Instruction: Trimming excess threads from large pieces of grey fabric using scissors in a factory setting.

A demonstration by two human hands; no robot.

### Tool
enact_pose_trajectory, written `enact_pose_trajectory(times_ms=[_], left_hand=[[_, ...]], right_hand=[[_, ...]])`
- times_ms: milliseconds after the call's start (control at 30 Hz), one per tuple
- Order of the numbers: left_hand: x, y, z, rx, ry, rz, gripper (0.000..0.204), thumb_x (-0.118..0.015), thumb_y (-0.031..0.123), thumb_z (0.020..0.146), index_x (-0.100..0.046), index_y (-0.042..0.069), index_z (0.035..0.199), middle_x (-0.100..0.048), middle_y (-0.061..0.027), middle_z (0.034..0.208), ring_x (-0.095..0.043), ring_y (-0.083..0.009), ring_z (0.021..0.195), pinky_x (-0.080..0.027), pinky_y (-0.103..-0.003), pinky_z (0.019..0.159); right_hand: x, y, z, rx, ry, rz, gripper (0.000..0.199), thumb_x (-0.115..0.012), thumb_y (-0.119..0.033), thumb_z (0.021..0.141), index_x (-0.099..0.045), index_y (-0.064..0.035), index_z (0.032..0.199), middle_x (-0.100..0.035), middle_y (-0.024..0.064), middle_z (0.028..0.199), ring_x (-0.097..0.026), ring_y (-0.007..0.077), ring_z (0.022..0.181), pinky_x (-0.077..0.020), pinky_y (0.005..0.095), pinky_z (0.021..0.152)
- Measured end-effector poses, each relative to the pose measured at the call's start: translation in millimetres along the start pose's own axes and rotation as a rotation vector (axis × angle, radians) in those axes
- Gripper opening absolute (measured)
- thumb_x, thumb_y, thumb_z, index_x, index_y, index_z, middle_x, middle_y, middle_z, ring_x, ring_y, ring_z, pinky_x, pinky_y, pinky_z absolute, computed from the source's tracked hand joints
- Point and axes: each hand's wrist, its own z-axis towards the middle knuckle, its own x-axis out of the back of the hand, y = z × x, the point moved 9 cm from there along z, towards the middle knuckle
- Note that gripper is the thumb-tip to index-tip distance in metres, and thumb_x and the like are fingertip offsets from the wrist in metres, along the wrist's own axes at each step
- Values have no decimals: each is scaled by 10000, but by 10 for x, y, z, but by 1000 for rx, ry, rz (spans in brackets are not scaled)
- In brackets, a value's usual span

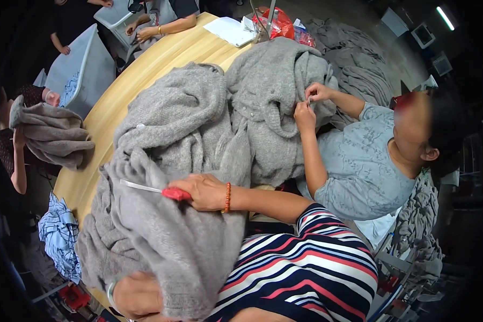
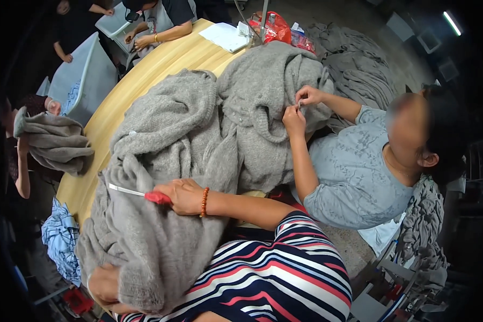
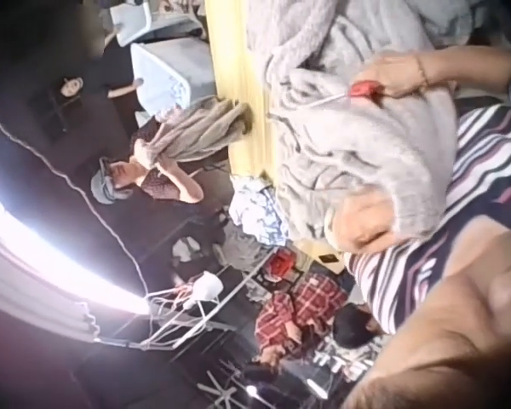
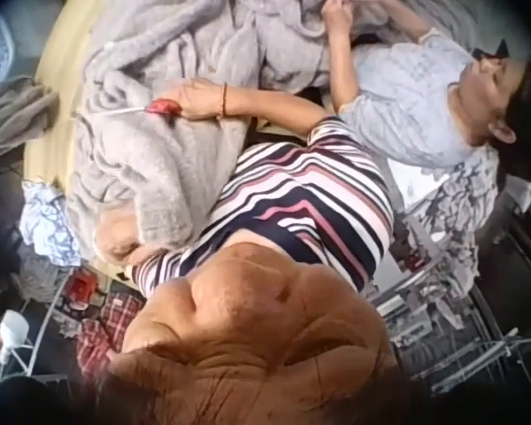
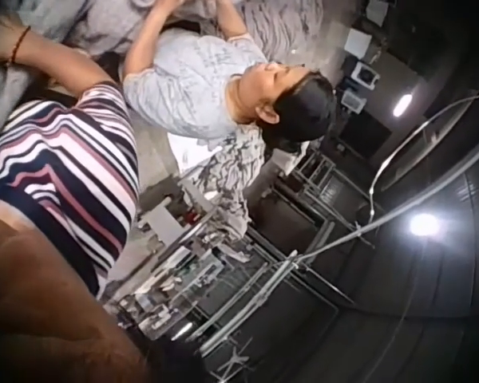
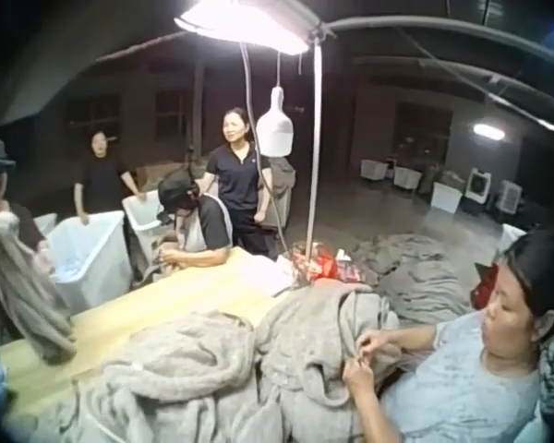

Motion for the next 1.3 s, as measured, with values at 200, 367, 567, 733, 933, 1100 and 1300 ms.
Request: enact_pose_trajectory(times_ms=[200,367,567,733,933,1100,1300], left_hand=[[-86,-41,1414,-11,275,-333,282,-671,136,810,-655,-91,978,-669,-126,872,-653,-201,790,-537,-296,725],[42,-559,2285,-88,185,-831,243,-596,180,983,-583,-40,1085,-671,-94,857,-641,-144,597,-541,-253,567],[-958,-1067,2941,-38,134,-1037,238,-624,174,967,-600,-30,1086,-693,-123,918,-708,-215,749,-618,-307,635],[-1117,-1597,3416,-78,281,-1111,174,-585,145,983,-616,-18,1037,-679,-93,905,-676,-165,751,-620,-318,642],[-1134,-2333,3604,104,275,-82,277,-602,224,948,-631,-32,1051,-680,-110,877,-666,-214,750,-549,-344,706],[-1071,-2957,2437,21,216,443,586,-701,374,854,-543,34,1304,-568,-193,1279,-515,-345,1226,-410,-434,1028],[-1119,-3094,1332,-16,-146,1018,596,-715,274,784,-525,126,1329,-434,-177,1443,-331,-361,1410,-225,-633,1105]], right_hand=[[-320,172,-641,435,-460,71,282,-511,-73,889,-600,-35,1154,-669,182,1117,-638,322,1033,-491,436,877],[523,559,-1071,290,-358,60,292,-527,-103,904,-600,-30,1177,-673,164,1086,-644,284,994,-497,403,847],[1800,1319,-1696,1,-149,-23,316,-551,-147,926,-600,-22,1211,-680,137,1041,-652,227,936,-506,354,802],[2226,1614,-1735,-267,95,-129,342,-571,-185,944,-601,-16,1240,-685,114,1003,-658,179,887,-514,314,764],[2757,1851,-1533,-682,496,-273,380,-595,-229,966,-601,-8,1274,-692,86,958,-666,122,828,-523,265,719],[2506,1313,-1493,-417,853,-213,301,-618,-36,886,-624,34,1179,-699,117,937,-674,186,728,-531,329,680],[1606,1243,-1184,-497,424,-165,350,-599,-84,895,-621,-58,1244,-705,148,984,-690,192,807,-521,314,772]])
